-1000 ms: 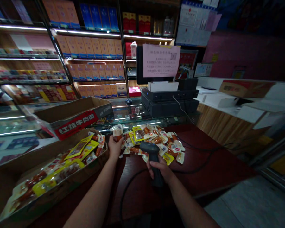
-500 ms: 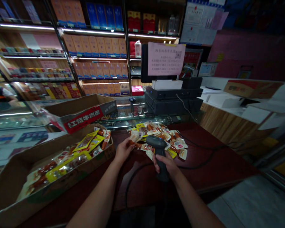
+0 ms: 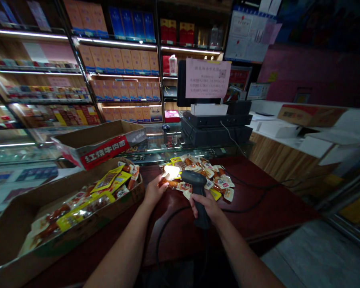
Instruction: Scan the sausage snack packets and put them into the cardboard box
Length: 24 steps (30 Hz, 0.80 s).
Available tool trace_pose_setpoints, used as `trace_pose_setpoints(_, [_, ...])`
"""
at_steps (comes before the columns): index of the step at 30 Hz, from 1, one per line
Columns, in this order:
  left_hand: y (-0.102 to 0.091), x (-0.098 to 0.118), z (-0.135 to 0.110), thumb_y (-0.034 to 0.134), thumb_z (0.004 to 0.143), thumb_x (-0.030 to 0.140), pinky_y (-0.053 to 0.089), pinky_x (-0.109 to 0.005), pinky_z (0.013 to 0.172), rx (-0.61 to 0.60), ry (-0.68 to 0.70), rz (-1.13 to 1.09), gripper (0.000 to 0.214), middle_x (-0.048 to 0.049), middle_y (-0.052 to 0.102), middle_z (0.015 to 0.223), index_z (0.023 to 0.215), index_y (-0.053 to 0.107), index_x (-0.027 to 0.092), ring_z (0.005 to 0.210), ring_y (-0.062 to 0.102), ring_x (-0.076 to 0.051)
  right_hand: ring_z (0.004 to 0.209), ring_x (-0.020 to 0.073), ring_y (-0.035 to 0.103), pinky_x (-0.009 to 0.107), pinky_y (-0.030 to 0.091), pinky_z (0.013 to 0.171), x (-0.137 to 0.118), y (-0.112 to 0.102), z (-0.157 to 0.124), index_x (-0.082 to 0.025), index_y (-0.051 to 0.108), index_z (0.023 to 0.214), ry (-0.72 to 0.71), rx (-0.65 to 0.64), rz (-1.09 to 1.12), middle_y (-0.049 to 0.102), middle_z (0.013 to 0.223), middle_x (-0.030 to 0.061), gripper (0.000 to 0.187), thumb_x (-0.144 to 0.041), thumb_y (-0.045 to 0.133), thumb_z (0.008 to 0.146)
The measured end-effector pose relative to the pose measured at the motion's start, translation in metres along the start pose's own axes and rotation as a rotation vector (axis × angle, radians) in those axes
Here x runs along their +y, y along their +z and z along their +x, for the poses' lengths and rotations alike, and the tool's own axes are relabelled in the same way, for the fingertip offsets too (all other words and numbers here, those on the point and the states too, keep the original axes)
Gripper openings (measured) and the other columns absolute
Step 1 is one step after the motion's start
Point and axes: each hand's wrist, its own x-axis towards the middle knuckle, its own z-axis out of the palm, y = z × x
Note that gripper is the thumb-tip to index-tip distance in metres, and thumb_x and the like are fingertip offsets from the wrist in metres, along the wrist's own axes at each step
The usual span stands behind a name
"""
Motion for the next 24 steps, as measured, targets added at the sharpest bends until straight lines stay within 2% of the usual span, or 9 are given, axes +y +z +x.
trace_pose_setpoints(4, [0.002,-0.004,-0.001,0.058,0.075,0.037,0.048,-0.032,0.083,0.003,0.014,-0.031,0.041,-0.0073,0.069,0.100,0.112,0.059,0.017,0.089,0.064,-0.020,0.031,0.0088,0.047,0.019,0.040,0.030,-0.004,0.001,-0.002,-0.017,0.051,0.088,-0.007,0.006,-0.001,0.058,0.052,-0.0051,0.032,-0.036,0.066,0.066])
trace_pose_setpoints(7, [0.002,0.001,-0.001,0.059,0.074,0.036,0.048,-0.031,0.082,0.011,-0.006,-0.093,0.043,-0.0069,0.069,0.101,0.113,0.057,0.017,0.089,0.064,-0.019,0.031,0.0090,0.048,0.020,0.041,0.031,-0.004,0.003,-0.005,-0.017,0.053,0.089,-0.014,0.012,-0.002,0.059,0.052,-0.0051,0.033,-0.036,0.067,0.066])
trace_pose_setpoints(10, [-0.004,0.022,-0.001,0.061,0.073,0.034,0.049,-0.029,0.076,0.035,-0.035,-0.110,0.040,-0.0048,0.069,0.095,0.110,0.057,0.019,0.082,0.064,-0.017,0.031,0.0084,0.048,0.019,0.040,0.031,0.000,0.004,-0.006,-0.016,0.053,0.075,0.009,-0.002,-0.026,0.057,0.050,-0.0037,0.026,-0.037,0.066,0.067])
trace_pose_setpoints(13, [-0.022,0.049,0.000,0.060,0.074,0.034,0.048,-0.028,0.072,0.097,-0.042,-0.053,0.031,-0.0041,0.069,0.088,0.101,0.057,0.019,0.078,0.063,-0.017,0.032,0.0082,0.048,0.019,0.040,0.031,0.007,0.006,-0.003,-0.016,0.052,0.066,0.027,-0.027,-0.042,0.057,0.050,-0.0026,0.028,-0.040,0.067,0.067])
trace_pose_setpoints(16, [-0.053,0.067,-0.001,0.059,0.075,0.037,0.047,-0.029,0.072,0.202,-0.074,0.052,0.026,-0.0048,0.068,0.088,0.095,0.056,0.020,0.079,0.063,-0.018,0.032,0.0088,0.047,0.021,0.041,0.031,0.010,0.013,0.002,-0.016,0.054,0.079,0.039,-0.045,-0.018,0.058,0.053,-0.0034,0.033,-0.041,0.070,0.064])
trace_pose_setpoints(18, [-0.082,0.068,-0.003,0.058,0.075,0.038,0.046,-0.029,0.072,0.267,-0.134,0.162,0.025,-0.0057,0.067,0.088,0.092,0.056,0.019,0.079,0.063,-0.019,0.033,0.0093,0.048,0.021,0.041,0.031,0.008,0.022,0.005,-0.016,0.054,0.089,0.055,-0.076,-0.006,0.059,0.054,-0.0038,0.038,-0.040,0.071,0.064])
trace_pose_setpoints(24, [-0.179,0.038,-0.016,0.057,0.076,0.039,0.045,-0.028,0.069,0.336,-0.384,0.540,0.028,-0.0064,0.069,0.089,0.096,0.058,0.021,0.081,0.064,-0.021,0.040,0.0104,0.054,0.021,0.044,0.037,0.004,0.065,0.016,-0.018,0.052,0.094,0.124,-0.201,0.054,0.063,0.060,-0.0027,0.039,-0.035,0.072,0.065])
